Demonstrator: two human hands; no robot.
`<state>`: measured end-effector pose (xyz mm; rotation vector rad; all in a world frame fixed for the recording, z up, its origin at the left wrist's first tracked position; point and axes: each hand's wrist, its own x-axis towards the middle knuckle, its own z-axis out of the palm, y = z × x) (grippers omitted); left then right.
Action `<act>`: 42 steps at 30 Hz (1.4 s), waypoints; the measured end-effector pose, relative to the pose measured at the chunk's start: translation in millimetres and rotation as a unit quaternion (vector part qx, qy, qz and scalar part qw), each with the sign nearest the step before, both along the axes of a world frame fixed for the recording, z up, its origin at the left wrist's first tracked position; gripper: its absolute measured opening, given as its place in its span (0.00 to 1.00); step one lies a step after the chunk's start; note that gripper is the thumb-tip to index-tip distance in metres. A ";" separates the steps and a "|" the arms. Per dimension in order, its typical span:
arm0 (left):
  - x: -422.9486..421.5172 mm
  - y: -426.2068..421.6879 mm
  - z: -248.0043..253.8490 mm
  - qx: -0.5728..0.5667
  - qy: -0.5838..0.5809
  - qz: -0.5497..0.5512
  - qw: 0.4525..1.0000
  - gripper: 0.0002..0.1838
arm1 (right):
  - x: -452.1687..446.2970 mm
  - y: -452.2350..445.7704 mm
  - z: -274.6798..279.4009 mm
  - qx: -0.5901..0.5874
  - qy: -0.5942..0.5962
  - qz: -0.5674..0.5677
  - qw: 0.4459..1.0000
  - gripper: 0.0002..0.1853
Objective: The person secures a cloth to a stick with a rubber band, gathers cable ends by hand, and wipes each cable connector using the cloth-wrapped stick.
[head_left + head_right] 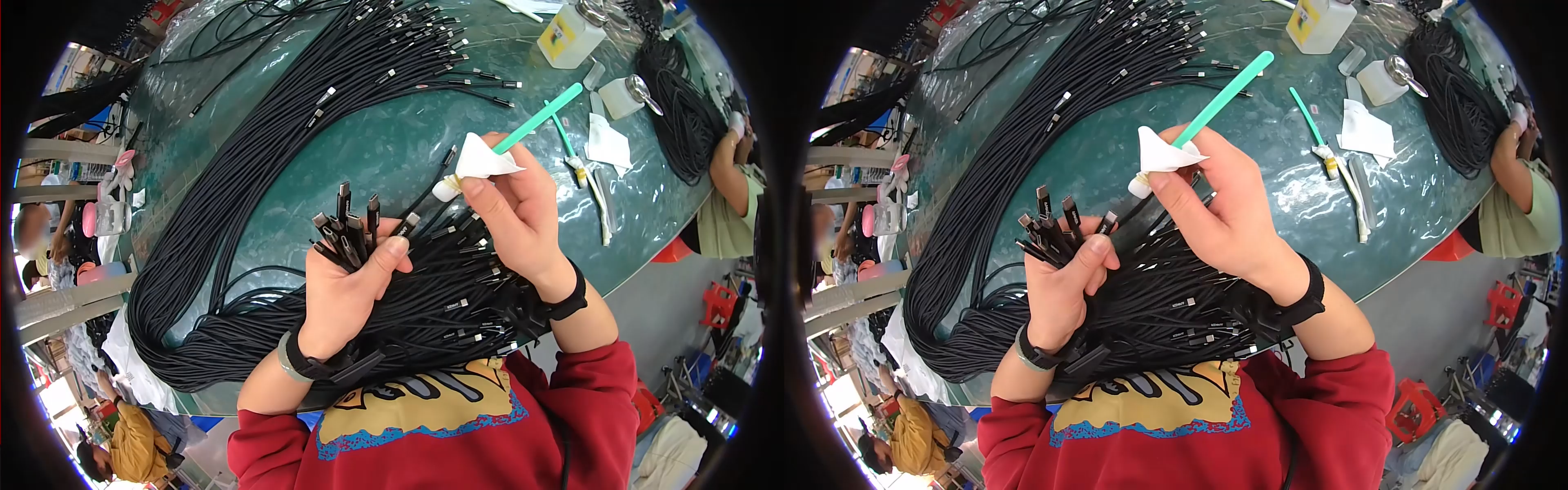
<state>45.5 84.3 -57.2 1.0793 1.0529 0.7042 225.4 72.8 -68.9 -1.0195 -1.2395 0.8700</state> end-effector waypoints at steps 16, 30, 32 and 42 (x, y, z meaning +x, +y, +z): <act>3.9 -1.9 -1.7 0.018 -0.003 0.008 1.000 0.09 | -4.8 -0.9 3.3 0.024 -0.122 0.034 0.992 0.08; -12.5 17.4 -8.9 -0.167 -0.188 -0.070 0.965 0.14 | -7.8 -0.7 -5.8 -0.103 0.044 0.015 0.994 0.09; -13.1 18.4 -8.5 -0.220 -0.209 -0.078 0.950 0.15 | -9.2 0.2 -7.0 -0.041 -0.020 0.023 0.999 0.09; -10.6 17.2 -7.5 -0.214 -0.203 -0.068 0.953 0.14 | -11.4 4.3 -1.5 0.090 -0.196 0.020 0.976 0.08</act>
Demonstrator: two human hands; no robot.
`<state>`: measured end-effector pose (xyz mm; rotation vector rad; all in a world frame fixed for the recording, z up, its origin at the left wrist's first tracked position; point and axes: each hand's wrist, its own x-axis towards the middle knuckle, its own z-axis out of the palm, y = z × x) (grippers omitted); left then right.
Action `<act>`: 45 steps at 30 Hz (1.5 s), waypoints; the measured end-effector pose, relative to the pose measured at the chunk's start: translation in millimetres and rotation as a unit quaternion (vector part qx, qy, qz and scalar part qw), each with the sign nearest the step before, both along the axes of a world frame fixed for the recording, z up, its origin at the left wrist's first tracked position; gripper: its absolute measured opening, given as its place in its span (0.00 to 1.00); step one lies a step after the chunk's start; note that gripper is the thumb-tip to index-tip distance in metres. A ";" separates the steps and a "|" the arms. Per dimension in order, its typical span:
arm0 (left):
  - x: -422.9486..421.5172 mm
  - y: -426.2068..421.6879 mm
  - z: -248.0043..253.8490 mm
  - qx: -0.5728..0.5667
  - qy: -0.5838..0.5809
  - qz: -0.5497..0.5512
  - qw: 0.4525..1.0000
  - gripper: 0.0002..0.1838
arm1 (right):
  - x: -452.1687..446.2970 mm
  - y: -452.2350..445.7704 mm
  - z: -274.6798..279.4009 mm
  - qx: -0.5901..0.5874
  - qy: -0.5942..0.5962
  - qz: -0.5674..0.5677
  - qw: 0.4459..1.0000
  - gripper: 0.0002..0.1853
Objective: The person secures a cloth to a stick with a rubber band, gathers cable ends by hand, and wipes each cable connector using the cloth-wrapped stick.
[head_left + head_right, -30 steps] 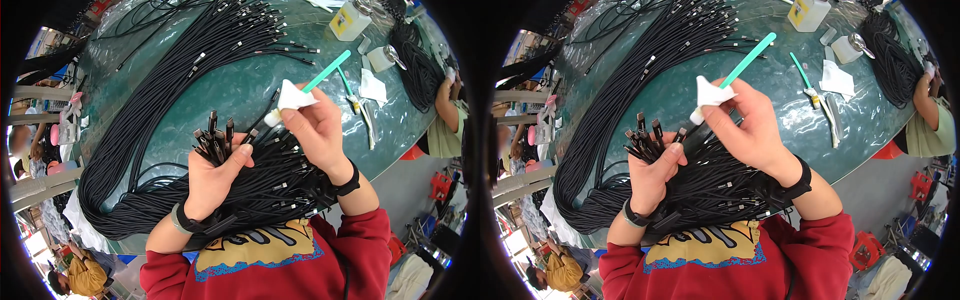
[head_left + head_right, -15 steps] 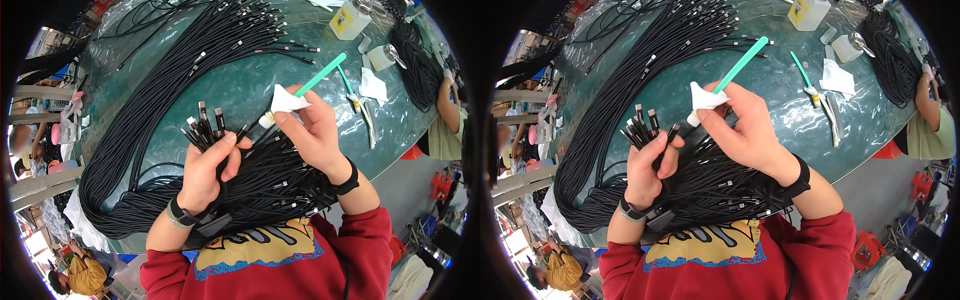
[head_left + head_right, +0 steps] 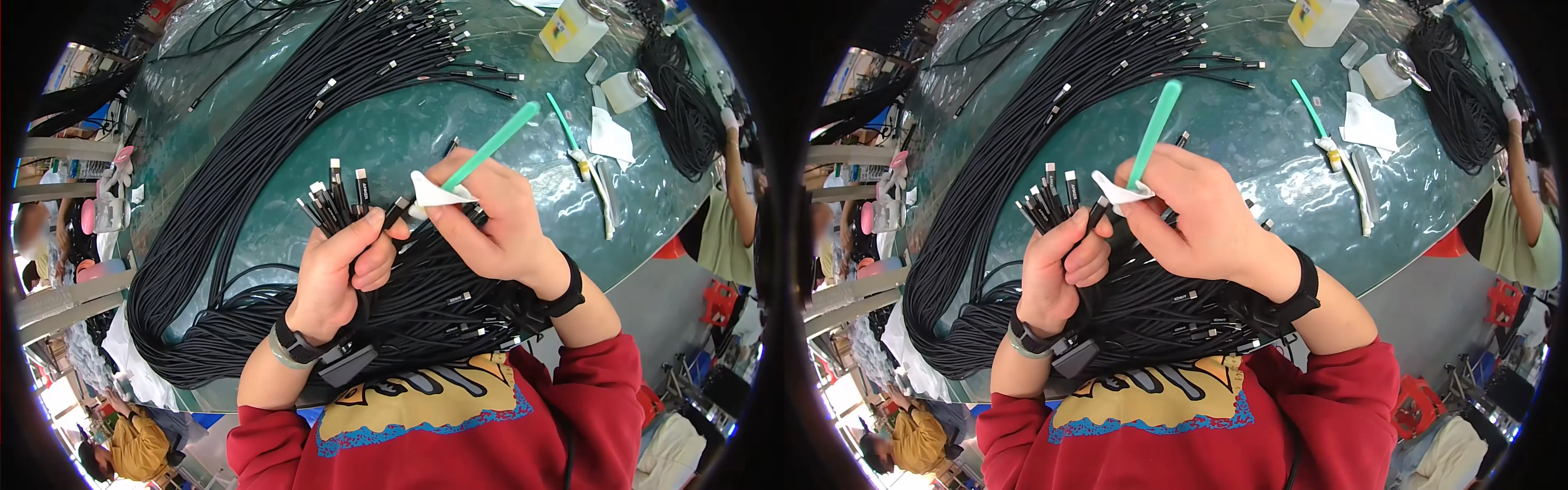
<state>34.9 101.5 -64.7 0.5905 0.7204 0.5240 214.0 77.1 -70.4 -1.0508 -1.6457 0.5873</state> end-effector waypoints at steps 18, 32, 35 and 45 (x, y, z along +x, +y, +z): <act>1.4 -3.1 0.1 0.026 0.014 0.001 1.000 0.14 | 0.0 0.4 -0.2 0.009 0.022 -0.032 0.999 0.07; -2.0 2.2 -1.4 -0.034 -0.028 -0.004 0.999 0.14 | 5.0 5.2 -6.3 0.046 -0.005 -0.016 0.999 0.06; -2.2 1.7 0.6 -0.034 -0.016 -0.001 0.999 0.14 | 2.1 7.7 -4.3 0.117 -0.048 0.053 0.991 0.06; 1.2 -2.5 2.6 0.013 0.009 -0.003 1.000 0.13 | 1.5 -1.3 -3.9 0.036 -0.011 -0.034 0.999 0.06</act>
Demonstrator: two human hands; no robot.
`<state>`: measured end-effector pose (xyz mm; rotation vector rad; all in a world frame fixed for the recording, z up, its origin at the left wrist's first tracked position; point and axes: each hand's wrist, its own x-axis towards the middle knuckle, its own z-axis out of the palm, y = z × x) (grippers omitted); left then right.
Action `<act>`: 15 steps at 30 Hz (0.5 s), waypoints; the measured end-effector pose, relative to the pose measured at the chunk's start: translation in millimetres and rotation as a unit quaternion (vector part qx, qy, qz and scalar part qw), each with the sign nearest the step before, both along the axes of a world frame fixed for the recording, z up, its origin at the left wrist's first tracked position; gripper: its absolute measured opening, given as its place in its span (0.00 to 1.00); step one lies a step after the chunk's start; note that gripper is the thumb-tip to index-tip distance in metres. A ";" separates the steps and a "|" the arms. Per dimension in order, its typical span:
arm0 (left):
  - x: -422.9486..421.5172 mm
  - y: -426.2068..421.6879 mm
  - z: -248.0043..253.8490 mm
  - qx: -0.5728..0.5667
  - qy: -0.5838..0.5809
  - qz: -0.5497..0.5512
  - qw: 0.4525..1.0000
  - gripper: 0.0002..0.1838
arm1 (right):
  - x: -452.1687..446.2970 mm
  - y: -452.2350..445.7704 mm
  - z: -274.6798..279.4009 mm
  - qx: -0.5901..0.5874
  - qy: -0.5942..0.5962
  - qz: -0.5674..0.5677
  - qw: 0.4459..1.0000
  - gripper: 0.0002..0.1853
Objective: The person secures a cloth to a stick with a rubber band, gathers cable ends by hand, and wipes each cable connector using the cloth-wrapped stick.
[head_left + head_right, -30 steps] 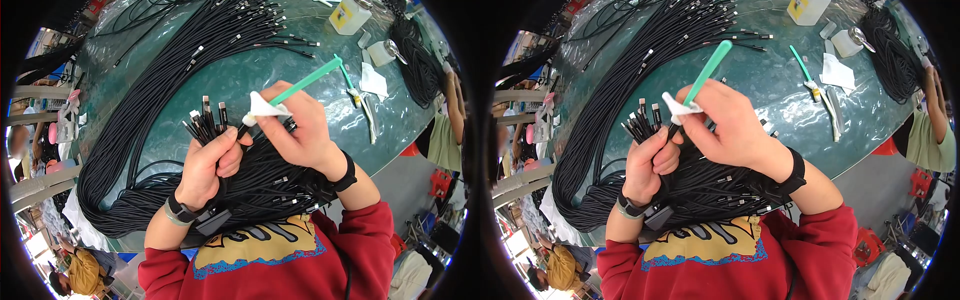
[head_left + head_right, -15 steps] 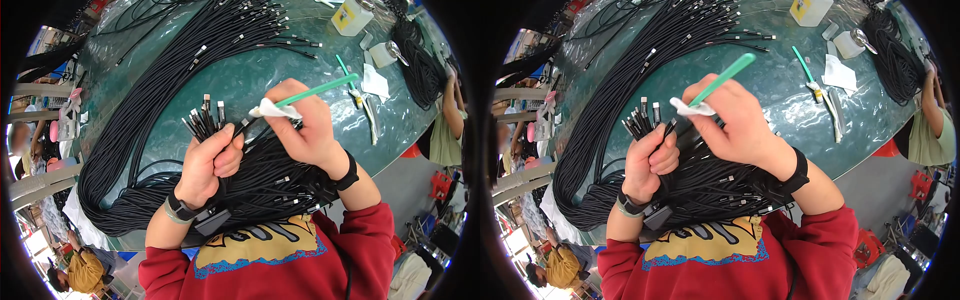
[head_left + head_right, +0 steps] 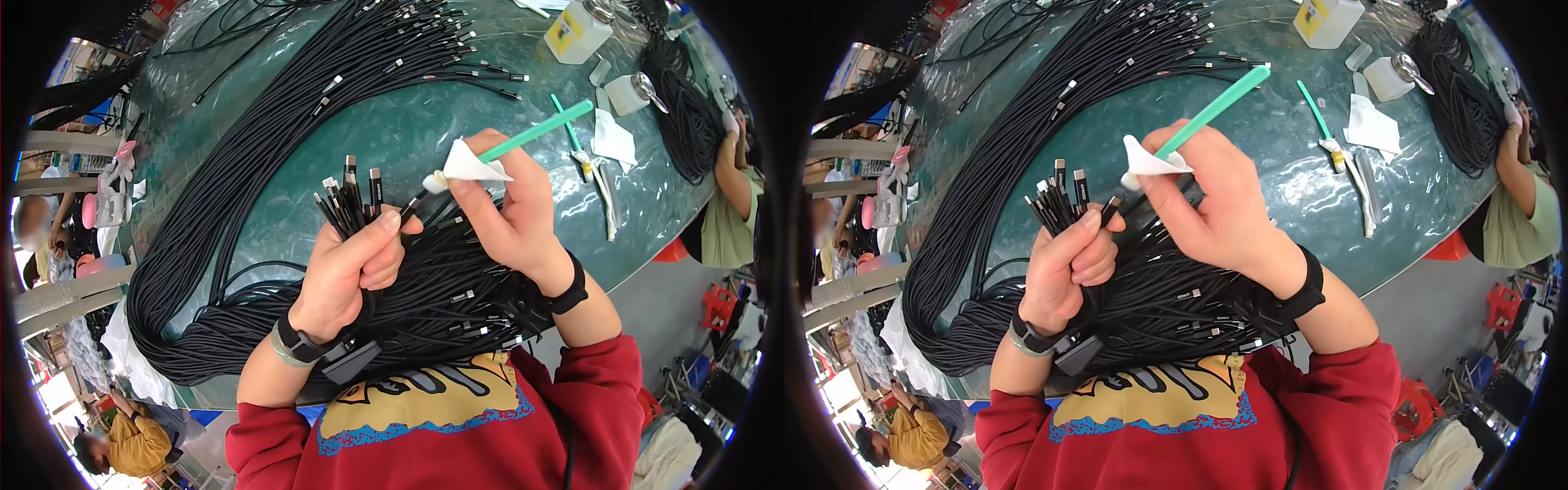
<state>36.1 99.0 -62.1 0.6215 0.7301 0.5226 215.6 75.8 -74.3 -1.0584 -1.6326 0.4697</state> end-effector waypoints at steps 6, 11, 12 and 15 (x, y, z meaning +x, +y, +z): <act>3.8 -2.7 0.9 0.018 0.034 0.019 0.999 0.11 | 1.6 0.0 2.9 -0.042 -0.007 -0.012 0.999 0.07; 4.9 -4.9 3.8 0.052 0.056 -0.002 0.997 0.12 | 5.2 -1.6 1.4 -0.022 0.001 0.030 0.999 0.08; 7.5 -5.9 6.4 0.068 0.071 -0.007 0.995 0.11 | 5.2 -0.7 2.8 -0.028 0.033 -0.004 0.999 0.07; 13.5 -8.2 5.3 0.084 0.084 0.000 0.993 0.11 | 6.8 0.2 5.2 -0.039 0.092 -0.069 0.993 0.07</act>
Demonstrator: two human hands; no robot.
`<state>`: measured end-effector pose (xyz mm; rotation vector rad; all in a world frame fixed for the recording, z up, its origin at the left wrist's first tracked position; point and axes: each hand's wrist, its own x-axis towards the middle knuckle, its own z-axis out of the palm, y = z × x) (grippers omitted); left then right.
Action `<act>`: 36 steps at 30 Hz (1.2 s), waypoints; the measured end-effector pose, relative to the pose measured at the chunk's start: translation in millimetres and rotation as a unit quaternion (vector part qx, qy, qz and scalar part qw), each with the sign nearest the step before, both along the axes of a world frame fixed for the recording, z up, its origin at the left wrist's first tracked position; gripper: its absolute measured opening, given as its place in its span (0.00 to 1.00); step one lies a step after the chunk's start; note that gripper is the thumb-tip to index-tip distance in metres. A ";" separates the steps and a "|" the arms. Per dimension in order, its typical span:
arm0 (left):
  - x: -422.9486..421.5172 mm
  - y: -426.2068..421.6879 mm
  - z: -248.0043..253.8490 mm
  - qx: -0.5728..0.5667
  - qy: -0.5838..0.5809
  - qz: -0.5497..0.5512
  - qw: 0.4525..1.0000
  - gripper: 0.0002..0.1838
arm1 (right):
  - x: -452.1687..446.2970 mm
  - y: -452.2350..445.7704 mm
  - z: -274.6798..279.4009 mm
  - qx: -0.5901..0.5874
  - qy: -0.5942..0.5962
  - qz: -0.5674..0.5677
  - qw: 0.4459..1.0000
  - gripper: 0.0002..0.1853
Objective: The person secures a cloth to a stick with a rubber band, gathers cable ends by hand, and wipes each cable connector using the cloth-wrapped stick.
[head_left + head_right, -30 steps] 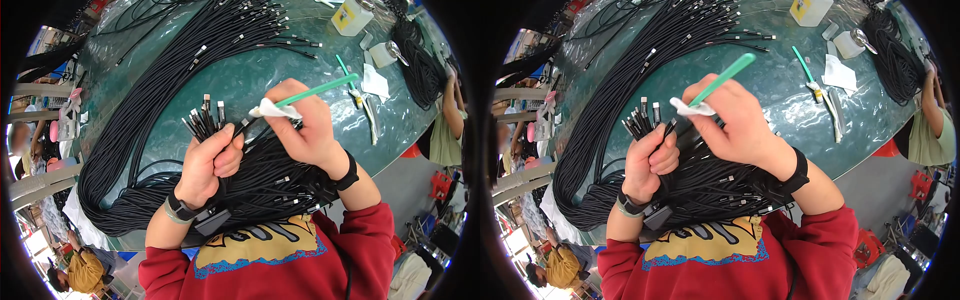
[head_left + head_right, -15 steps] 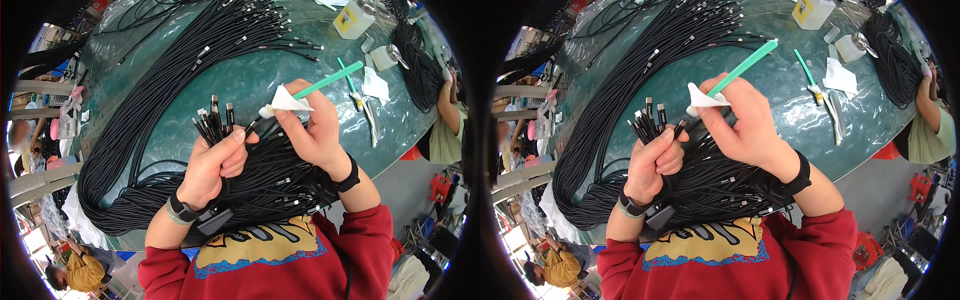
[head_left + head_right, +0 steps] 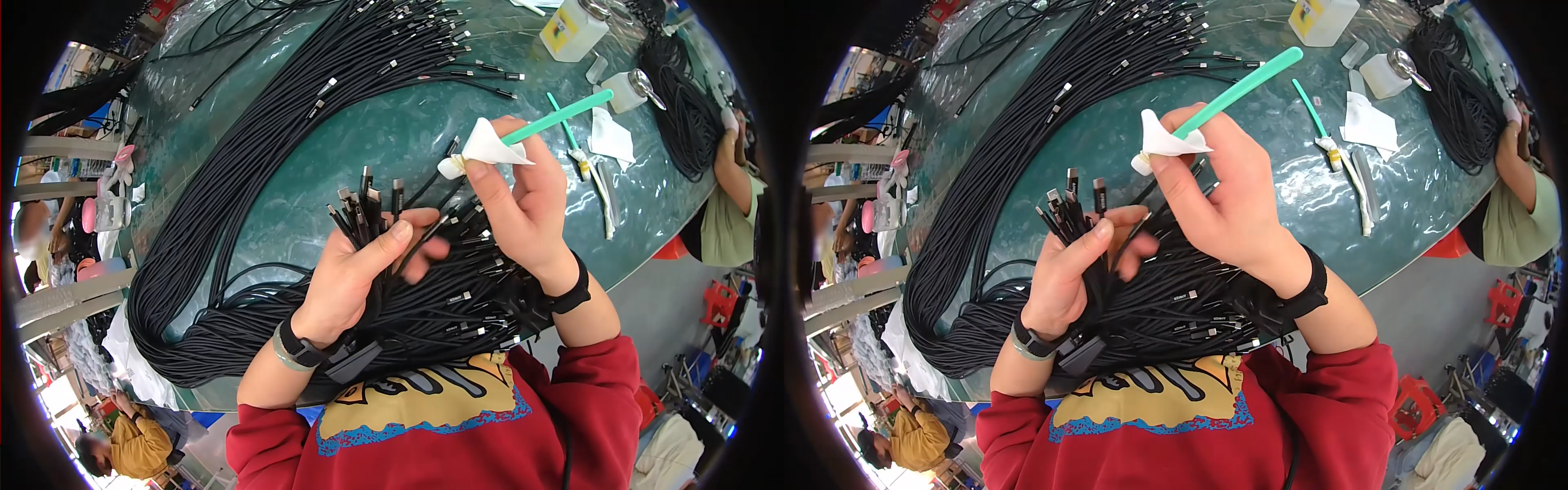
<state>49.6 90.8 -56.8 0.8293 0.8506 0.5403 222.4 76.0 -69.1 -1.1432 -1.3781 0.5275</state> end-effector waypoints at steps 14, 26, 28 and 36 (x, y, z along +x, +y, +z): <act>8.5 -5.5 -4.2 0.126 0.170 -0.024 0.977 0.08 | 6.5 -2.0 -3.0 -0.086 0.286 0.068 0.952 0.12; 27.3 -8.3 -23.1 0.330 0.319 -0.148 0.876 0.13 | 13.6 -1.6 -8.1 -0.056 0.280 0.058 0.957 0.11; 28.4 -8.0 -19.1 0.337 0.322 -0.149 0.872 0.12 | 14.5 -2.0 -8.8 -0.056 0.280 0.054 0.957 0.11; 15.3 4.6 1.3 0.098 0.187 -0.101 0.972 0.10 | 16.5 -2.0 -7.0 -0.071 0.382 0.107 0.915 0.10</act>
